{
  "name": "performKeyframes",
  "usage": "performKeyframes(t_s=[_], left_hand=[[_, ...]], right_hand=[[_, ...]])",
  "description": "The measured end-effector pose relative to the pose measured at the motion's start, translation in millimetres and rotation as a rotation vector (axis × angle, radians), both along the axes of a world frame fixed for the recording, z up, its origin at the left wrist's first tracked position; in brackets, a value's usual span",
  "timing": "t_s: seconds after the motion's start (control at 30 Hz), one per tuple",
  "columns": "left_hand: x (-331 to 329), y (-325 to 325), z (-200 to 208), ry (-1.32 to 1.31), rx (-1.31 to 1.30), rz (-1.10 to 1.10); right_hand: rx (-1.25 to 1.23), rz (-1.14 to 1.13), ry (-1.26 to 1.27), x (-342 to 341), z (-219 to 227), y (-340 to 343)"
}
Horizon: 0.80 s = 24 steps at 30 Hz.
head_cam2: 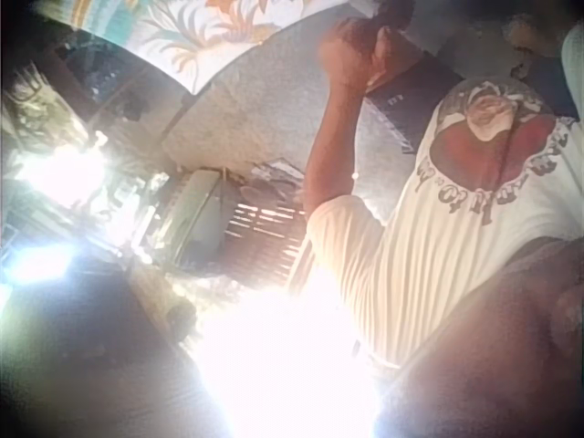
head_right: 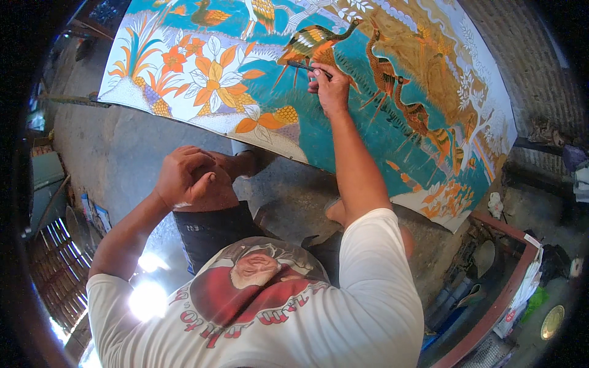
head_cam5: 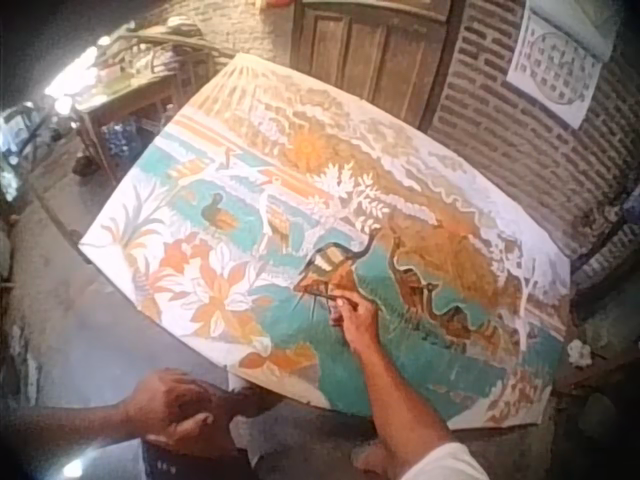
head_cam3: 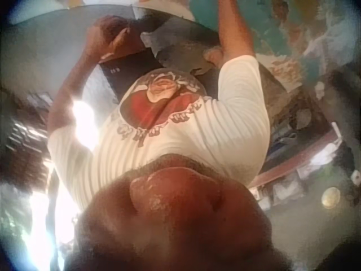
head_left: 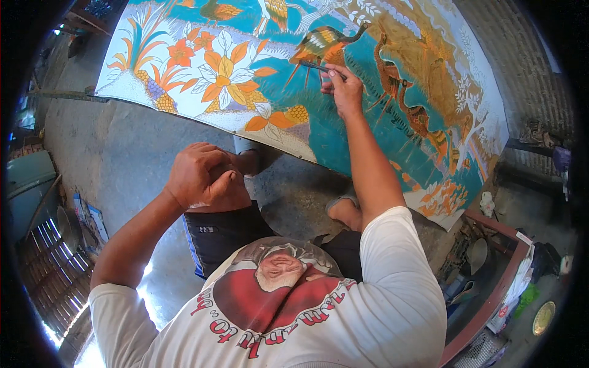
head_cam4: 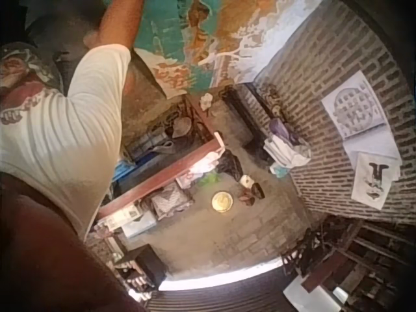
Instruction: Manually apply dye to a large batik fabric with intricate patterns using a small brush.
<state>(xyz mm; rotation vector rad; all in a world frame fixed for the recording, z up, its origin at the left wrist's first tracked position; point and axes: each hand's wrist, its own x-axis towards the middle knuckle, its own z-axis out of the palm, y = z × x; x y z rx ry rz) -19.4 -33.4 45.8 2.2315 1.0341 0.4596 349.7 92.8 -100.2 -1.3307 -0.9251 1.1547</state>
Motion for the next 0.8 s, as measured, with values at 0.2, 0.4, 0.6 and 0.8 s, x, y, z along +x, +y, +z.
performKeyframes(t_s=[0.2,0.4,0.6,0.8], left_hand=[[0,0,0,0.022,0.000,0.006],[-2,0,-3,0.025,0.004,0.006],[-1,1,-2,0.041,0.005,-0.002],[3,2,-1,0.121,-0.002,0.011]], right_hand=[[0.018,-0.067,-0.026,0,9,0],[0.024,-0.052,-0.033,2,7,0],[0.009,-0.044,-0.024,4,4,0],[0.005,-0.086,0.208,-2,14,-13]])
